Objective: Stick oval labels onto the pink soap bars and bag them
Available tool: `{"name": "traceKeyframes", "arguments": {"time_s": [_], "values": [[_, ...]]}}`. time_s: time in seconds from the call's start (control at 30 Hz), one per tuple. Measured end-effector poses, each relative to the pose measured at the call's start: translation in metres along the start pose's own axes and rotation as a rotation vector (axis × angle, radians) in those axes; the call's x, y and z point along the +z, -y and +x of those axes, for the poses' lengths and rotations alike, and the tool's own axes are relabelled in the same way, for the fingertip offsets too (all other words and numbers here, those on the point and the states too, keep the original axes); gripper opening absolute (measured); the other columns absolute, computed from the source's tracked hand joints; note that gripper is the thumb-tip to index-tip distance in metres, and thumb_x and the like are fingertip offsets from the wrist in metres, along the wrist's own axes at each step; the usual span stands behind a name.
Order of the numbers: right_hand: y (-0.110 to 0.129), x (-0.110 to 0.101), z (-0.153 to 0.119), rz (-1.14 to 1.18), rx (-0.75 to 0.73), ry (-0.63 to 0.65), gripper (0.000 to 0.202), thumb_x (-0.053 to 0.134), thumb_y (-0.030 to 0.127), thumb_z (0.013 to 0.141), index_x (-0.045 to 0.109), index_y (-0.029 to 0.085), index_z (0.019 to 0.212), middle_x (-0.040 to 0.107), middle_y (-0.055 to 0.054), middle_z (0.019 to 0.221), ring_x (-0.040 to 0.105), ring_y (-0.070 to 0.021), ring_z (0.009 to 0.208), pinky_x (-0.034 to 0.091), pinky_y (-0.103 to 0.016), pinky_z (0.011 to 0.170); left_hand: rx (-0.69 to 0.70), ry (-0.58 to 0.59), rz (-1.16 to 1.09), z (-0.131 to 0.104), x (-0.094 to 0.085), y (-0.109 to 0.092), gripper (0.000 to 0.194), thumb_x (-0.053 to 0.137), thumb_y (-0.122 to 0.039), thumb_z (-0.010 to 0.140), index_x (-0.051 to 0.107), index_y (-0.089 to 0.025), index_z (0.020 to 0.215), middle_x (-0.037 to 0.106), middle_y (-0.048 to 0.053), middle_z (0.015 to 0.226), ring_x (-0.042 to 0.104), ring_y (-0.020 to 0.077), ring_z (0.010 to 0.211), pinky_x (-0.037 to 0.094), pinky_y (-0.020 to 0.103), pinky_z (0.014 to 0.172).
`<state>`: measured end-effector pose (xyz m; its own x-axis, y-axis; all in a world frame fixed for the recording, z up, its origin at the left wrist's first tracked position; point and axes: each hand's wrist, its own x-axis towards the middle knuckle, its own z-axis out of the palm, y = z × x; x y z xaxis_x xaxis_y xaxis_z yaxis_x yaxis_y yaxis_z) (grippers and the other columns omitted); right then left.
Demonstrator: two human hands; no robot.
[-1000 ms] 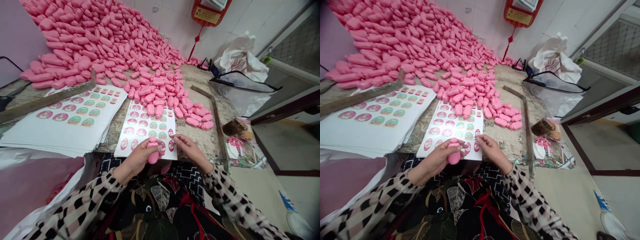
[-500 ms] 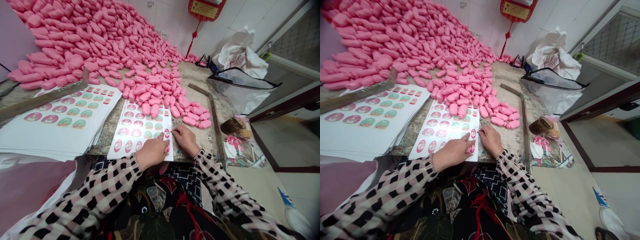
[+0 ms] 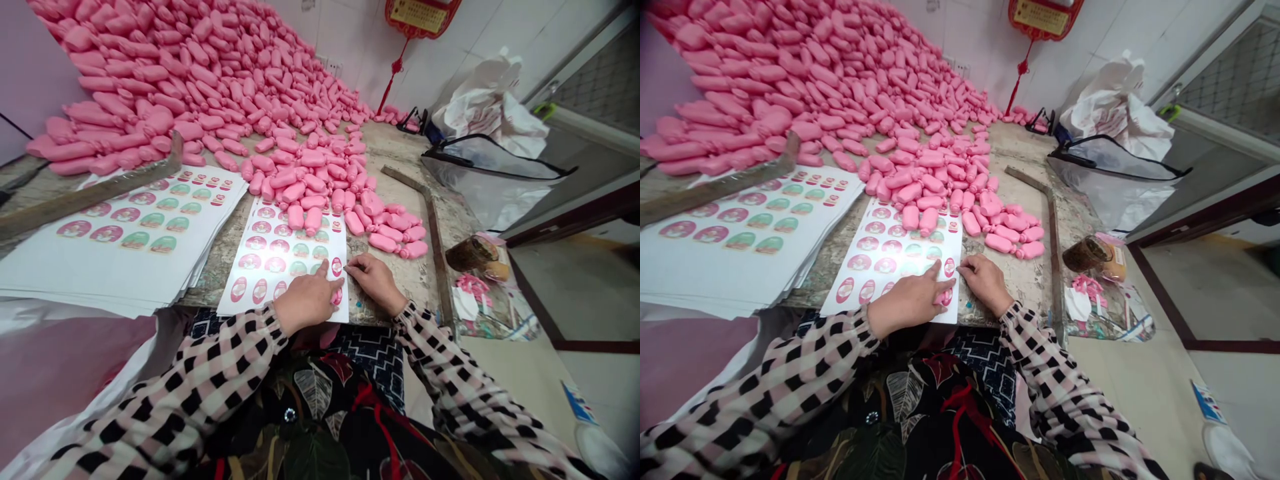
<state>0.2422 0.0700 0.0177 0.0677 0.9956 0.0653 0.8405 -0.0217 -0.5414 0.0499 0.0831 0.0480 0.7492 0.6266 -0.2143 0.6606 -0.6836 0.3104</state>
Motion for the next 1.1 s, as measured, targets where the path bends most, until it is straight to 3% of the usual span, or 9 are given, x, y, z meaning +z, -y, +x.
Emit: {"name": "traceKeyframes", "arguments": {"time_s": [0.23, 0.4, 0.57, 0.73, 0.93, 1.03, 1.1], "values": [[0.01, 0.007, -0.005, 0.026, 0.156, -0.04, 0.017, 0.054, 0.035, 0.08, 0.063, 0.021, 0.077, 0.063, 0.0, 0.079, 0.055, -0.0134, 0.071, 0.037, -0.025, 0.064, -0.002, 0.039, -0.024, 0.004, -0.006, 0.001, 0.054, 0.054, -0.044, 0.076, 0.047, -0.033, 0.128, 0.022, 0.014, 0.149, 0.061, 0.0355, 0.095, 0.046, 0.044, 0.073], [0.023, -0.001, 0.0, -0.138, 0.169, -0.015, 0.022, 0.056, 0.043, 0.077, 0.062, 0.022, 0.073, 0.063, 0.0, 0.077, 0.053, -0.0134, 0.067, 0.031, -0.025, 0.057, 0.009, 0.046, -0.04, 0.005, -0.009, 0.001, 0.059, 0.056, -0.044, 0.074, 0.044, -0.034, 0.132, 0.02, 0.014, 0.149, 0.058, 0.0388, 0.099, 0.046, 0.047, 0.074], [0.036, -0.009, 0.008, -0.226, 0.274, 0.05, 0.024, 0.059, 0.046, 0.073, 0.061, 0.023, 0.069, 0.063, 0.002, 0.07, 0.052, -0.0139, 0.063, 0.027, -0.025, 0.053, -0.007, 0.05, -0.047, 0.005, -0.009, 0.0, 0.062, 0.057, -0.046, 0.073, 0.043, -0.033, 0.132, 0.019, 0.016, 0.149, 0.058, 0.0394, 0.099, 0.046, 0.047, 0.073], [0.047, -0.014, 0.013, -0.28, 0.24, 0.032, 0.02, 0.061, 0.042, 0.07, 0.062, 0.023, 0.065, 0.063, 0.002, 0.068, 0.052, -0.0138, 0.062, 0.026, -0.025, 0.052, -0.009, 0.023, -0.071, 0.005, -0.005, 0.001, 0.059, 0.055, -0.044, 0.074, 0.044, -0.033, 0.131, 0.021, 0.016, 0.149, 0.058, 0.0395, 0.099, 0.045, 0.048, 0.075], [0.052, -0.029, 0.014, -0.193, 0.226, -0.036, 0.022, 0.063, 0.045, 0.068, 0.063, 0.023, 0.064, 0.063, 0.002, 0.065, 0.053, -0.0139, 0.061, 0.029, -0.025, 0.052, -0.036, -0.048, -0.282, 0.005, 0.002, 0.002, 0.054, 0.062, -0.038, 0.068, 0.055, -0.03, 0.121, 0.029, 0.016, 0.145, 0.056, 0.0404, 0.1, 0.041, 0.054, 0.081], [0.051, -0.039, 0.009, -0.072, 0.186, -0.094, 0.026, 0.064, 0.047, 0.067, 0.062, 0.021, 0.064, 0.062, 0.002, 0.064, 0.052, -0.0134, 0.059, 0.031, -0.025, 0.053, -0.059, -0.124, -0.445, 0.001, 0.004, 0.003, 0.046, 0.066, -0.036, 0.066, 0.061, -0.027, 0.111, 0.04, 0.015, 0.137, 0.056, 0.0361, 0.098, 0.039, 0.052, 0.085], [0.05, -0.043, 0.003, 0.097, 0.157, -0.146, 0.028, 0.065, 0.047, 0.066, 0.061, 0.02, 0.063, 0.059, 0.002, 0.061, 0.048, -0.0123, 0.056, 0.032, -0.025, 0.053, -0.057, -0.18, -0.515, -0.004, 0.003, 0.005, 0.04, 0.06, -0.041, 0.072, 0.06, -0.025, 0.109, 0.05, 0.012, 0.125, 0.057, 0.0303, 0.098, 0.041, 0.046, 0.087]]}}
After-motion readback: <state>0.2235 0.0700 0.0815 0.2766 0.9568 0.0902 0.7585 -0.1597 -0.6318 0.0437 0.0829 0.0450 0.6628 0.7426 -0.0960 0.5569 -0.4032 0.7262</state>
